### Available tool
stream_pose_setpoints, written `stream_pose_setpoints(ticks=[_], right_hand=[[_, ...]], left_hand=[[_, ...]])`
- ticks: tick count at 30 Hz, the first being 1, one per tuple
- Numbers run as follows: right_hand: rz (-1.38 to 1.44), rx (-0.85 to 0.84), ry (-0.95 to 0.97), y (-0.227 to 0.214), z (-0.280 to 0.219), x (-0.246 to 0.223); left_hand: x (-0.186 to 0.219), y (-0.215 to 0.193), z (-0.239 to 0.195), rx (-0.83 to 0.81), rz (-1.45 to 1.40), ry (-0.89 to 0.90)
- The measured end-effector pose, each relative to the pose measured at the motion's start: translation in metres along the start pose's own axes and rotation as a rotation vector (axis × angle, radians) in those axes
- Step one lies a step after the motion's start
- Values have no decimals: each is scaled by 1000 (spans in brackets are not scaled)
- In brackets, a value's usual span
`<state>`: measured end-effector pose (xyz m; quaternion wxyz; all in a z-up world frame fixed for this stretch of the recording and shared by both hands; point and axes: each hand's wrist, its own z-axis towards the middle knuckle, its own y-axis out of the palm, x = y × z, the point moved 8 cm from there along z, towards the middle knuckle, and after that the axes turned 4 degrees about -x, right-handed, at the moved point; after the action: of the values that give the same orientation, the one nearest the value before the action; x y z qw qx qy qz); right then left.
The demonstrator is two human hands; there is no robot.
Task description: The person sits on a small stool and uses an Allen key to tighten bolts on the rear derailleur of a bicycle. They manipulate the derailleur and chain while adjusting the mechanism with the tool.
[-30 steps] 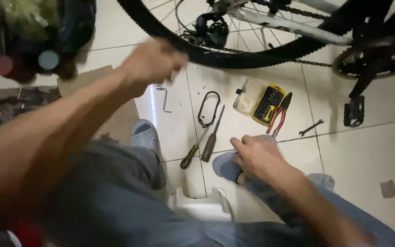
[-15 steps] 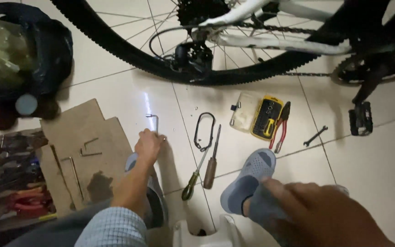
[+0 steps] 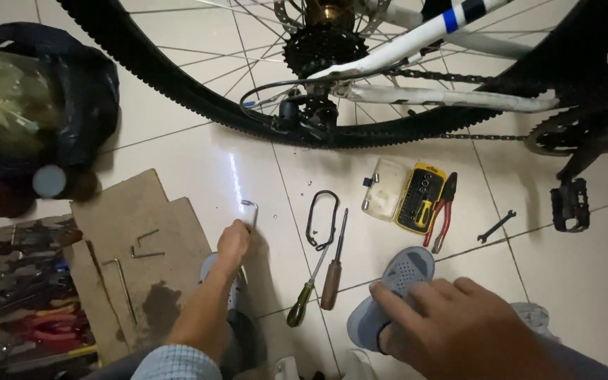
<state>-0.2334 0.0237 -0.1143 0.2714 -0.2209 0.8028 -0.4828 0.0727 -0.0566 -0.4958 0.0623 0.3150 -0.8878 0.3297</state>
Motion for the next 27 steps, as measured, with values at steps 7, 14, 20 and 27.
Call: stream_pose_setpoints(ticks=[7, 14, 20, 27], right_hand=[[134, -61, 37, -38, 19, 1], [112, -156, 186, -46, 49, 20], [-48, 179, 90, -69, 70, 21], [67, 313, 40, -46, 90, 57]], left_hand=[[59, -45, -65, -150, 327, 78], [195, -147, -186, -60, 423, 567], [272, -176, -281, 3, 449, 761], [297, -173, -255, 25, 258, 825]])
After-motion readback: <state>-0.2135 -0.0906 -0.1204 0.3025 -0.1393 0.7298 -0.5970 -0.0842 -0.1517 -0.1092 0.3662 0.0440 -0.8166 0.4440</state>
